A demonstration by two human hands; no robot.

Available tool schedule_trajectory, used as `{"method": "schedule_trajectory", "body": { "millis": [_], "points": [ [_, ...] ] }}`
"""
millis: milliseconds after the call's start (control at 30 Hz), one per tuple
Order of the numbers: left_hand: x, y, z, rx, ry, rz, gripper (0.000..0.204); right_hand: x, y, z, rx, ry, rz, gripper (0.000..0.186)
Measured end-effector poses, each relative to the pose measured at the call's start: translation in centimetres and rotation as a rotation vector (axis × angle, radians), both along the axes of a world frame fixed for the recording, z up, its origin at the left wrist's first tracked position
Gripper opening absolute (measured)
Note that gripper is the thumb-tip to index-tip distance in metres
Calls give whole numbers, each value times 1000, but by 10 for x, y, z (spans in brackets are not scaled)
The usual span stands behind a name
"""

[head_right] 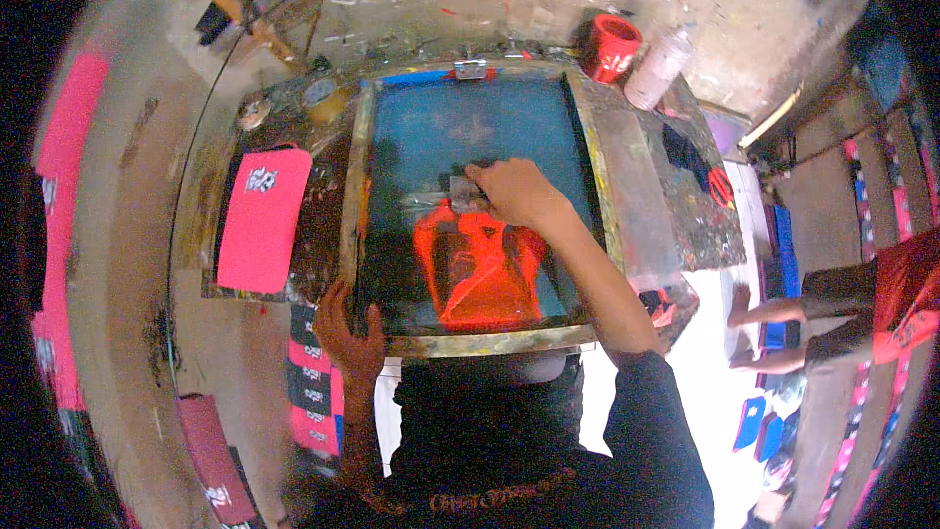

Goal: The person is screen printing a design onto small pieces of pink and black fabric by placing the fabric on a platen, lowering a screen, and using a squeegee to apply red ink. They also mix and prepare the red ink in a container using a small spatula and adding liquid from a jug.

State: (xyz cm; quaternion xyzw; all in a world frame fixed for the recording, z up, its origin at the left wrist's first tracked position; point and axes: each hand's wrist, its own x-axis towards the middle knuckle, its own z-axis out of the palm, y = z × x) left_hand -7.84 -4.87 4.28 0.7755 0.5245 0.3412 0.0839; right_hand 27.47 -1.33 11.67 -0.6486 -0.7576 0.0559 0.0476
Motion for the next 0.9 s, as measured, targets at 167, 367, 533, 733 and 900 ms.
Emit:
{"method": "schedule_trajectory", "body": {
  "millis": [167, 367, 533, 733, 900],
  "points": [
    [0, 1, -8, 11, 3, -8, 54, -19, -43, -11, 2, 93, -330, 39],
    [-4, -2, -9, 9, 13, -5, 50, -89, -112, -5, -192, 151, -671, 43],
    [1, -2, 1, 34, -17, -13, 46, -72, -96, -6, -115, 151, -584, 45],
    [-1, 0, 4, -48, -15, -6, 49, -33, -2, 6, -17, 63, -318, 40],
    [-1, 0, 3, -48, -31, 4, 47, -36, 17, -8, -41, 85, 69, 41]
  ]
}}
